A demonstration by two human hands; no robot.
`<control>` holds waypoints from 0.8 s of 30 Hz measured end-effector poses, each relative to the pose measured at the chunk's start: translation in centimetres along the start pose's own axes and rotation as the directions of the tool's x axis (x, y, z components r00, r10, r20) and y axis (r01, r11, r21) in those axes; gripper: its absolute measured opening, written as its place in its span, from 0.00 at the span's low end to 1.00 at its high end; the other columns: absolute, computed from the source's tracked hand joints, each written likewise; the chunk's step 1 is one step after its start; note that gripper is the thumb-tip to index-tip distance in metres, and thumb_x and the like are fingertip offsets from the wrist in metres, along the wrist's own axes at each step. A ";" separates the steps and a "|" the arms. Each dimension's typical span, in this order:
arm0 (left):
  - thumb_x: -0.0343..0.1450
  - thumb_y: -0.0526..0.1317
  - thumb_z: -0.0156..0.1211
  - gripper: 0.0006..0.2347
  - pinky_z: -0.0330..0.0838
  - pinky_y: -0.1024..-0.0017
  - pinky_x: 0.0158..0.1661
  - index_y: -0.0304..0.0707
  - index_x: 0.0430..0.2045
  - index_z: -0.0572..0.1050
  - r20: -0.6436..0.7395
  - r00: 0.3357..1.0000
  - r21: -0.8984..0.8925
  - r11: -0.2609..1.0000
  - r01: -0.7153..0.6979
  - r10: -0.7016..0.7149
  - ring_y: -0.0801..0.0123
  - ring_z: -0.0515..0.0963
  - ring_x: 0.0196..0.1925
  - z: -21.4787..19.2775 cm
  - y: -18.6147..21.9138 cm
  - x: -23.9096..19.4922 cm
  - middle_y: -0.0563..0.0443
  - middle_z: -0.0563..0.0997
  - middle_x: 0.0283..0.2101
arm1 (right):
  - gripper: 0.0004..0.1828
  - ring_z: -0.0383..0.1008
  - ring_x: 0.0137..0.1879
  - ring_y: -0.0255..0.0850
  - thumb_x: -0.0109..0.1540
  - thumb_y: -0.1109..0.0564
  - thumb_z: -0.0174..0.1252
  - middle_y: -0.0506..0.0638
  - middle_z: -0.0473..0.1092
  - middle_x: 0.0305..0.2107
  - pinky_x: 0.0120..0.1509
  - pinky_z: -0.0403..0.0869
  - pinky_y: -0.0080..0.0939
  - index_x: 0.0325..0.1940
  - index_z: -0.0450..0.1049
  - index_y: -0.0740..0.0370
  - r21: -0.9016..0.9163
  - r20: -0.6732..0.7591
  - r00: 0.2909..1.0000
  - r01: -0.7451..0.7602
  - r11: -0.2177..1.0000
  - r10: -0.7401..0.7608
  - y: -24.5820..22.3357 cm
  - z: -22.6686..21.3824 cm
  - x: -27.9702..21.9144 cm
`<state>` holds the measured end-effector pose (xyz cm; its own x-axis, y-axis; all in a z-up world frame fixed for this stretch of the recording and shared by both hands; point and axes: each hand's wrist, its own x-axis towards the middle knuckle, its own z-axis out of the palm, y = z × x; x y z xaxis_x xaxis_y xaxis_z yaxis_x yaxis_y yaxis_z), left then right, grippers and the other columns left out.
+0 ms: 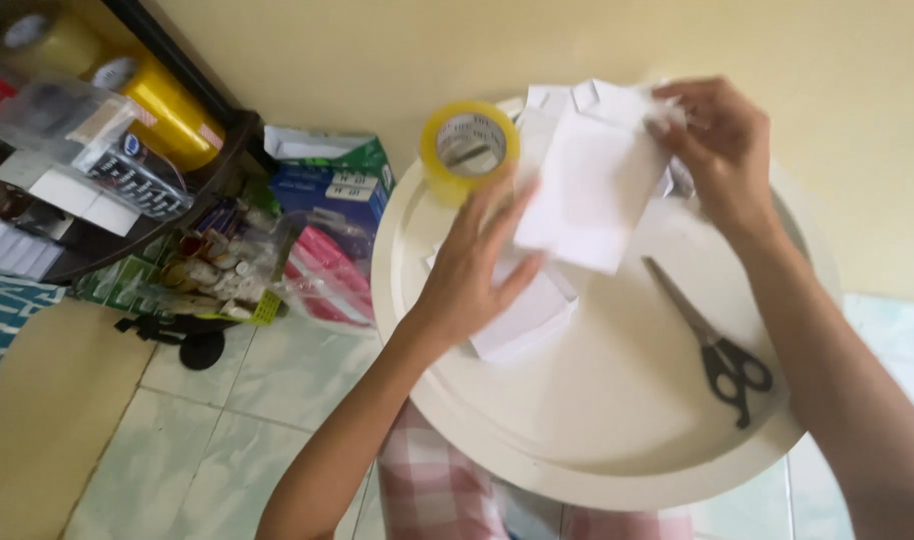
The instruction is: Manually folding paper and using adhesive tape to construct small envelopes.
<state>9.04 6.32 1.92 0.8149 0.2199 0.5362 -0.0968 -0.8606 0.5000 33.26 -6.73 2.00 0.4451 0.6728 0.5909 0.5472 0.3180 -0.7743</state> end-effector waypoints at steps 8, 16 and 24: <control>0.68 0.41 0.60 0.24 0.57 0.57 0.62 0.47 0.58 0.60 -0.053 0.986 -0.558 0.814 -0.162 0.160 0.58 0.64 0.64 3.4 -2.8 8.2 0.45 0.66 0.59 | 0.13 0.71 0.34 0.32 0.56 0.67 0.56 0.52 0.70 0.32 0.39 0.71 0.28 0.46 0.72 0.67 0.183 -0.075 0.956 -0.266 0.947 0.283 -2.8 1.3 -0.6; 0.70 0.43 0.55 0.12 0.65 0.60 0.56 0.37 0.44 0.73 -0.032 0.997 -0.667 0.741 -0.072 0.069 0.60 0.75 0.53 3.7 -3.9 7.7 0.45 0.78 0.43 | 0.23 0.72 0.44 0.47 0.48 0.70 0.61 0.64 0.70 0.37 0.51 0.71 0.43 0.47 0.71 0.75 0.064 0.148 0.977 -0.167 0.984 0.156 -3.9 1.5 -0.3; 0.68 0.41 0.60 0.08 0.71 0.71 0.51 0.45 0.39 0.77 -0.067 0.997 -0.740 0.668 -0.072 0.034 0.68 0.79 0.48 4.1 -4.0 7.3 0.50 0.80 0.40 | 0.07 0.71 0.40 0.37 0.56 0.66 0.62 0.55 0.72 0.31 0.49 0.70 0.34 0.38 0.76 0.67 -0.125 0.005 0.995 -0.102 0.987 0.104 -2.0 2.0 -0.6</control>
<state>17.73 9.49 1.02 0.7710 0.2213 0.5972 -0.5467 -0.2510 0.7988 30.45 -6.46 2.77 0.4957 0.7058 0.5061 0.5828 0.1617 -0.7963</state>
